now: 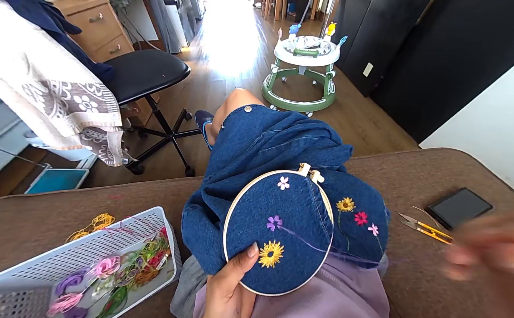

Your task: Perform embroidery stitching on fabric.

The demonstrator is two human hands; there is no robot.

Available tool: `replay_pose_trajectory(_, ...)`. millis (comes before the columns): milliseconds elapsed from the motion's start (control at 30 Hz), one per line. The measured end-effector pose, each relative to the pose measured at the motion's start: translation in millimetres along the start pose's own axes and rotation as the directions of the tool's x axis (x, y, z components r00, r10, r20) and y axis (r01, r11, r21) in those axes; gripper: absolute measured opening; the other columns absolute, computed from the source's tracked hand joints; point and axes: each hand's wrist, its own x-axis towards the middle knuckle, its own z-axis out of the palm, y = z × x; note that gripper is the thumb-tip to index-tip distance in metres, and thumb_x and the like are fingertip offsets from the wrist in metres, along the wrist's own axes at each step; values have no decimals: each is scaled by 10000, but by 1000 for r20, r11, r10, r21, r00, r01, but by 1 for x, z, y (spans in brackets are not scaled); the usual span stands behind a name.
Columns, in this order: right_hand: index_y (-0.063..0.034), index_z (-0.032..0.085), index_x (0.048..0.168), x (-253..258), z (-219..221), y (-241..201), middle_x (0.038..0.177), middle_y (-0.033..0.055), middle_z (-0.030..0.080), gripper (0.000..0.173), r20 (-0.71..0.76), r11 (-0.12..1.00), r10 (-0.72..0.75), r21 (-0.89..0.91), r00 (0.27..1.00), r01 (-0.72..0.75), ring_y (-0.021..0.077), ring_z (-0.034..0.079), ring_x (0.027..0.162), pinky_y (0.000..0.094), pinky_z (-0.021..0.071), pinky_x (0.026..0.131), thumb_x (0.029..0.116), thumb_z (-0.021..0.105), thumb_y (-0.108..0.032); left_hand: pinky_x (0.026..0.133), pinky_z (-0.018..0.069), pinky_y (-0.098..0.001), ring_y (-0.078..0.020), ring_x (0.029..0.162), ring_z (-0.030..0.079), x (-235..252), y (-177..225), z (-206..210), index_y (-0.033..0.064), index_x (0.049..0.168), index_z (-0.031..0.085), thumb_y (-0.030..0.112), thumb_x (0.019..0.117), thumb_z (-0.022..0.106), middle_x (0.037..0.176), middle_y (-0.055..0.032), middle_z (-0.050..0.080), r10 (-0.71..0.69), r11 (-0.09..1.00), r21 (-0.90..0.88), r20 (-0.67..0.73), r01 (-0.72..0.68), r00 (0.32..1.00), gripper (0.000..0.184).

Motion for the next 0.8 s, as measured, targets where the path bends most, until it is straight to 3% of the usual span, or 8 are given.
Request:
replay_pose_trajectory(67, -202, 690, 1060, -8, 35, 17, 943, -90, 688, 119, 117, 997, -59, -39, 991, 64, 5, 683, 771, 177, 605, 647, 1029, 640, -305, 934, 602, -451, -261, 1014, 747, 0, 0, 0, -15, 1088, 724, -19, 873, 727, 1059, -191, 754, -5, 1000, -1, -5, 5, 1000, 216)
replay_pose_trajectory(167, -95, 717, 1071, -20, 80, 30, 1013, 22, 658, 116, 249, 986, -20, 167, 968, -23, 39, 684, 832, 200, 627, 699, 1010, 666, -179, 933, 601, -461, -270, 1015, 745, 0, 1, -3, -18, 1099, 720, -16, 873, 724, 1069, -195, 750, -10, 1000, -1, 3, 10, 1000, 226)
replay_pose_trajectory(233, -57, 728, 1064, -25, 97, 35, 997, 47, 637, 111, 277, 975, 12, 209, 961, -73, 42, 681, 814, 195, 630, 697, 995, 676, -127, 932, 601, -457, -267, 1017, 744, 0, 0, -4, -19, 1103, 721, -11, 875, 724, 1073, -195, 750, -11, 1000, -2, 11, 11, 1000, 229)
replay_pose_trajectory(400, -57, 709, 1001, -30, 115, 50, 876, 9, 655, 110, 199, 986, 72, 136, 977, -100, 13, 652, 683, 165, 585, 570, 977, 684, -161, 937, 598, -464, -278, 1020, 743, 0, -1, -4, -23, 1104, 717, -10, 870, 734, 1072, -204, 748, -13, 1000, -8, 1, 13, 1000, 236)
replay_pose_trajectory(567, -56, 700, 976, -29, 116, 52, 812, -17, 654, 95, 197, 979, 98, 159, 975, -130, -7, 610, 641, 142, 526, 532, 968, 671, -146, 941, 596, -464, -276, 1023, 742, 0, -1, -4, -24, 1099, 719, -14, 870, 732, 1069, -203, 749, -15, 1000, -13, 8, 15, 1000, 230)
replay_pose_trajectory(800, -56, 697, 968, -29, 116, 52, 790, -23, 650, 79, 214, 971, 112, 184, 970, -153, -6, 600, 620, 144, 517, 516, 958, 665, -128, 938, 599, -458, -273, 1018, 745, 0, -2, -4, -23, 1094, 720, -17, 864, 737, 1070, -201, 749, -1, 1000, -1, -1, 1, 1000, 231)
